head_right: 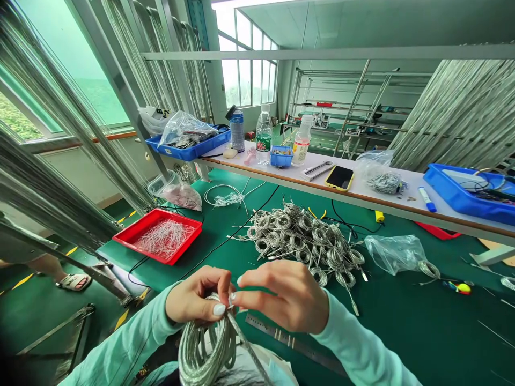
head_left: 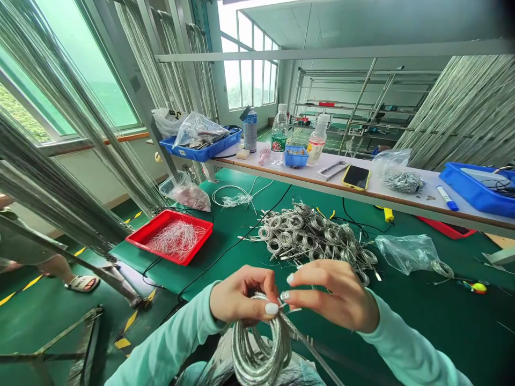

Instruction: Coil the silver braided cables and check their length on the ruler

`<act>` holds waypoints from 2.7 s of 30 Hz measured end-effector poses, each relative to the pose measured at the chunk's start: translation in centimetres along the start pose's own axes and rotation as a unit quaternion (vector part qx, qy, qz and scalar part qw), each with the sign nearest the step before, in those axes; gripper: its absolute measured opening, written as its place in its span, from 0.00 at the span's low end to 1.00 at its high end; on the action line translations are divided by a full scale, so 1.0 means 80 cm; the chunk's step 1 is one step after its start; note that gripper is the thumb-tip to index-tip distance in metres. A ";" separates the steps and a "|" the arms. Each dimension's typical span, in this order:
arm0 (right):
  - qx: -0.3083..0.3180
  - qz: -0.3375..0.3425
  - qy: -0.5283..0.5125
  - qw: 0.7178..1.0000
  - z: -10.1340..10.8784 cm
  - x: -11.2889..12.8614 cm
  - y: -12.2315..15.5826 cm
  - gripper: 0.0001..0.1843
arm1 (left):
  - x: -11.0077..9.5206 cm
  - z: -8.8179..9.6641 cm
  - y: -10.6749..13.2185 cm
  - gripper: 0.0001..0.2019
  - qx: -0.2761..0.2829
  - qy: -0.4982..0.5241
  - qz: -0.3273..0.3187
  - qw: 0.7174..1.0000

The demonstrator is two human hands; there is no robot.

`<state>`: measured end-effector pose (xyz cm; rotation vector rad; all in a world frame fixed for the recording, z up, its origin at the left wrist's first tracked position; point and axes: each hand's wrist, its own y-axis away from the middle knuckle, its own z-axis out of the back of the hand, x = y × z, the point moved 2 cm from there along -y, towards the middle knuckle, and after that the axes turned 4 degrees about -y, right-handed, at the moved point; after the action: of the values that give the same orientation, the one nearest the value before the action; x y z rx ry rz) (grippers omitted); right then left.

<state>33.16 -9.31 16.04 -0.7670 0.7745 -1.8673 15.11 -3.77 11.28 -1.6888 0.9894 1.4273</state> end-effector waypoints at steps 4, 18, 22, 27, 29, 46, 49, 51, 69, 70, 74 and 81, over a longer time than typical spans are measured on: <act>0.057 0.087 0.070 0.992 0.007 0.003 -0.009 0.09 | 0.000 0.002 -0.004 0.21 -0.001 -0.037 0.009 0.999; 0.165 0.025 0.012 0.986 -0.018 -0.012 -0.005 0.11 | 0.009 0.001 -0.001 0.21 0.033 -0.072 0.040 0.996; 0.196 0.001 -0.001 0.981 -0.026 -0.010 -0.001 0.14 | 0.015 0.005 0.000 0.22 0.033 -0.094 0.053 0.994; 0.199 -0.094 -0.126 0.967 -0.038 -0.012 0.005 0.14 | 0.012 0.006 -0.001 0.19 0.042 -0.120 0.026 0.992; 0.187 -0.138 -0.174 0.957 -0.044 -0.014 0.010 0.14 | 0.011 0.008 -0.002 0.18 0.037 -0.162 0.007 0.986; -0.070 -0.618 -0.225 0.750 -0.133 -0.041 0.077 0.18 | 0.043 -0.008 -0.020 0.08 -0.111 -0.842 -0.248 0.465; -0.041 -0.623 -0.277 0.731 -0.126 -0.044 0.077 0.17 | 0.046 0.004 -0.021 0.07 -0.089 -0.813 -0.239 0.523; 0.012 -0.575 -0.288 0.765 -0.106 -0.043 0.073 0.16 | 0.042 0.016 -0.016 0.06 -0.081 -0.749 -0.211 0.622; 0.098 -0.303 -0.049 0.947 -0.101 -0.023 0.063 0.16 | 0.029 0.019 0.005 0.09 -0.040 -0.667 -0.234 0.706; 0.071 -0.397 -0.107 0.909 -0.112 -0.026 0.068 0.17 | 0.032 0.016 0.003 0.09 -0.048 -0.712 -0.245 0.656; 0.028 -0.567 -0.232 0.790 -0.148 -0.036 0.077 0.19 | 0.048 0.009 -0.004 0.09 -0.073 -0.841 -0.254 0.473; 0.081 -0.434 -0.172 0.881 -0.110 -0.035 0.074 0.20 | 0.042 0.035 0.007 0.11 -0.061 -0.707 -0.232 0.665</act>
<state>30.43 -7.22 5.65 -1.4427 -0.0013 -2.4157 13.73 -1.95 7.53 -0.3580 -0.4184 1.7912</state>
